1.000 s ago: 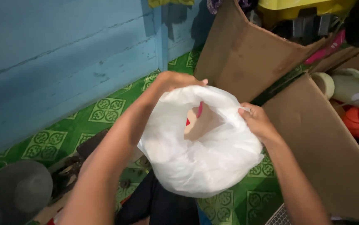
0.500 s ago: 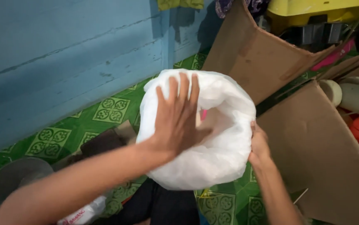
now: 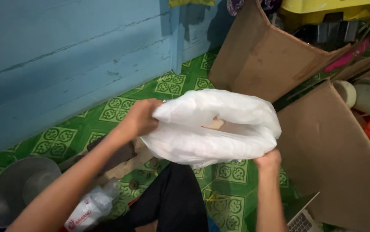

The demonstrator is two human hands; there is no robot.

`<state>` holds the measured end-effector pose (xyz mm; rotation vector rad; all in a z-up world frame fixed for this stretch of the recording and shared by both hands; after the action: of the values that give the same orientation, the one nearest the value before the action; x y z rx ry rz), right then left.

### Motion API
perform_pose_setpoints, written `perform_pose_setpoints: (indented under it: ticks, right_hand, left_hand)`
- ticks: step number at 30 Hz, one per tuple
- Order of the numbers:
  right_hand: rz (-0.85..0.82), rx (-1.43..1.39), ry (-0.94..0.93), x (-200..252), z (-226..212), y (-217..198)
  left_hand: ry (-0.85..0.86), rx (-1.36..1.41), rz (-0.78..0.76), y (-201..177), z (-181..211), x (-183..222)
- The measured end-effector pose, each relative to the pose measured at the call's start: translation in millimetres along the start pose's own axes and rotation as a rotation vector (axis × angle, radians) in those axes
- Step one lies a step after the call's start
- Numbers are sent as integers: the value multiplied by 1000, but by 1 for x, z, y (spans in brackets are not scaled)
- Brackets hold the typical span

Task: Packing small bags of product into a larger white sack

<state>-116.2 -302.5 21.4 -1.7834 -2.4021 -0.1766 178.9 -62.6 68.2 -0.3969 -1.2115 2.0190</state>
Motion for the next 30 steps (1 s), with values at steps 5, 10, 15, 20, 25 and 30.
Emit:
perform_pose_setpoints:
  ticks: [5, 10, 15, 20, 25, 30]
  right_hand:
    - [45, 58, -44, 1, -6, 12]
    - [85, 101, -79, 11, -6, 19]
    - [104, 152, -117, 30, 2, 19]
    - [158, 209, -156, 57, 17, 9]
    - [199, 239, -176, 74, 30, 7]
    - [228, 282, -198, 44, 15, -4]
  left_hand:
    - [-75, 168, -276, -54, 41, 18]
    - [-19, -105, -9, -38, 69, 33]
    - [-26, -33, 27, -15, 62, 15]
    - [-383, 1086, -367, -22, 79, 38]
    - [-610, 1511, -659, 29, 49, 41]
    - [-687, 1691, -805, 53, 30, 30]
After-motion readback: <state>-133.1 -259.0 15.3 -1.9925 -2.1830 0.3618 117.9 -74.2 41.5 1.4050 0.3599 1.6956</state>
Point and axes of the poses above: each hand's wrist, its own x-axis away from the middle knuckle, its own y-axis out of the palm, z = x × y, the point moved 2 cm from there along -x, towards the middle knuckle, and after that the axes turned 9 degrees about -y, right-handed, at the moved point
